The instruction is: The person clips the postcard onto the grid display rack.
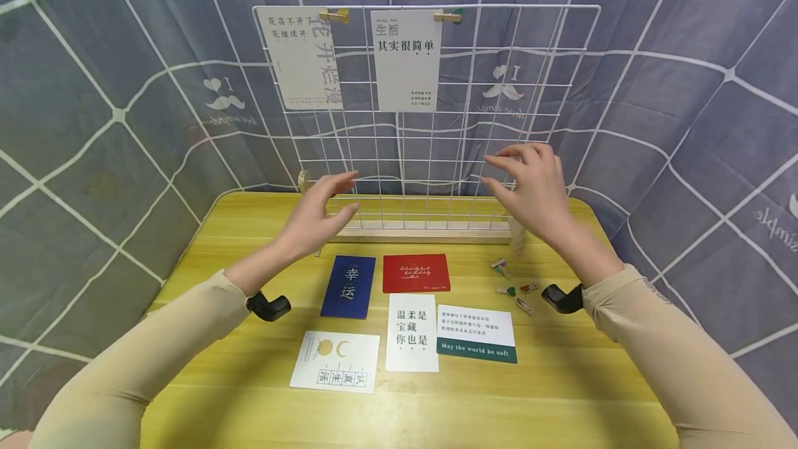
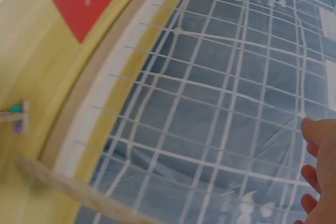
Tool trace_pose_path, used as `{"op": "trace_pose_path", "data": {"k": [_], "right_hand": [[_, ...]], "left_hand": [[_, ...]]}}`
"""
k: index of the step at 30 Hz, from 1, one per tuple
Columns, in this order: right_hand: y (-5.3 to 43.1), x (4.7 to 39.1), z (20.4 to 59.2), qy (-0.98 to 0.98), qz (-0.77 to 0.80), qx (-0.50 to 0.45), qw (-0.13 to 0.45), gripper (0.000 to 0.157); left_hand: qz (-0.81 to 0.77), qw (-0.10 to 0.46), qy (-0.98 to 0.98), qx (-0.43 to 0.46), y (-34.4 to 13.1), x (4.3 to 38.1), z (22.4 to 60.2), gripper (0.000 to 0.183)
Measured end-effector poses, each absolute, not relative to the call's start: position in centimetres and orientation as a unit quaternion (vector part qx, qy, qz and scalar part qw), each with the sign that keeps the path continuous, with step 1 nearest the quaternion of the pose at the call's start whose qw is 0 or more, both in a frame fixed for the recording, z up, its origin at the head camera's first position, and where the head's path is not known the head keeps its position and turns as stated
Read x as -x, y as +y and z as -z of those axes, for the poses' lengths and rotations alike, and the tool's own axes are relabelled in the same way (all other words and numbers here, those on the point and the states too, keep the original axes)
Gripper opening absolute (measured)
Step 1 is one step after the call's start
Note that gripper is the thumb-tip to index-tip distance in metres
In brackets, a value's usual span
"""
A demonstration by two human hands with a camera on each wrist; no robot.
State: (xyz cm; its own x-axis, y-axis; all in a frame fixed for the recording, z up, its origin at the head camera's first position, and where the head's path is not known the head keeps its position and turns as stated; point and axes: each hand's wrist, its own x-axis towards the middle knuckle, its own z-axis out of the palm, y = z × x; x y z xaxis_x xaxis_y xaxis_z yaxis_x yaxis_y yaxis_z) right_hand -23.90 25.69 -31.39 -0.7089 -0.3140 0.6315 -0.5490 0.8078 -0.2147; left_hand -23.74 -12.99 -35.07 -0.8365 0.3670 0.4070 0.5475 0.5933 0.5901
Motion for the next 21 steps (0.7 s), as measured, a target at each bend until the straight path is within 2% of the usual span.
{"op": "trace_pose_path", "data": {"k": [21], "right_hand": [[29.2, 20.7, 39.6, -0.930, -0.215, -0.201, 0.221, 0.038]], "left_hand": [[0.329, 0.045, -0.924, 0.190, -17.4, 21.4, 42.1, 0.061]]}}
